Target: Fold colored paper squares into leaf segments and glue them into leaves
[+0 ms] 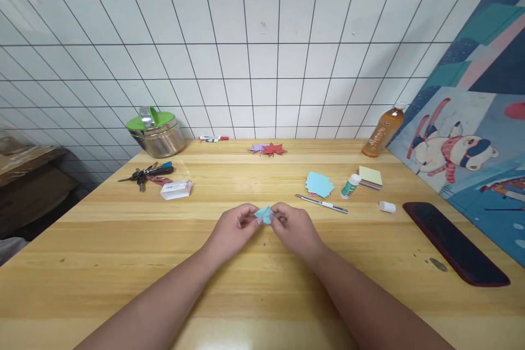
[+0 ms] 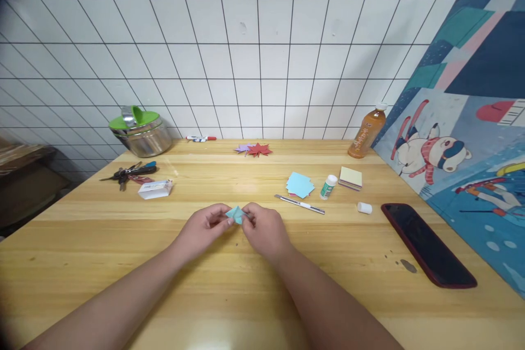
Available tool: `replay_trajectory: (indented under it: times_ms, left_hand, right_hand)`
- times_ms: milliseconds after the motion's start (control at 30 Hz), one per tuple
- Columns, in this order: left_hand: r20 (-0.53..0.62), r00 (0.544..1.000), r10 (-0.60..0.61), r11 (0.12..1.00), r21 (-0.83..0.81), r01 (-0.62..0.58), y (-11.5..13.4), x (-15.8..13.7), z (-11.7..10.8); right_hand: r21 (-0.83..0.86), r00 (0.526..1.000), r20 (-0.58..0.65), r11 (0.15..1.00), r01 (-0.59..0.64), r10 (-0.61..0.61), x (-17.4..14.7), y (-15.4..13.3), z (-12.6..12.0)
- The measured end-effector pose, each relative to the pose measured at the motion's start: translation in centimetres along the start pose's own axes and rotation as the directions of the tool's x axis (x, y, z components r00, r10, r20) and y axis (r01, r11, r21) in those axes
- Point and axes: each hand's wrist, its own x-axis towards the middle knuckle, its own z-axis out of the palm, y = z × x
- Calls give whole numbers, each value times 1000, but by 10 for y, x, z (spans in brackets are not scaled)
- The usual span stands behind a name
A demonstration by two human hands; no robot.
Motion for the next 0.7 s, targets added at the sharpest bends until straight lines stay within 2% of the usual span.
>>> replay_trajectory:
  times_ms: [233, 333, 400, 467, 700]
  left_hand:
    - [66, 987, -144, 953, -260, 156, 2, 4, 0]
    - [54, 978, -200, 916, -346, 206, 4, 5, -4]
    - [34, 975, -220, 894, -393, 216, 4, 5, -6]
    - [31, 973, -230, 879, -423, 221, 4, 4, -8]
    - [101, 963, -249, 845, -464, 267, 4, 1, -8]
  right_hand:
    - [-23, 999, -14, 999, 49, -49, -3, -5, -3]
    - [-31, 980, -29, 981, 194, -195, -3, -6, -11]
    - [-39, 947, 8, 947, 320, -320, -3, -6, -16]
    - [-40, 925, 54, 924, 379, -377, -3, -6, -17]
    - [-51, 957, 7, 956, 289, -289, 1, -2, -10]
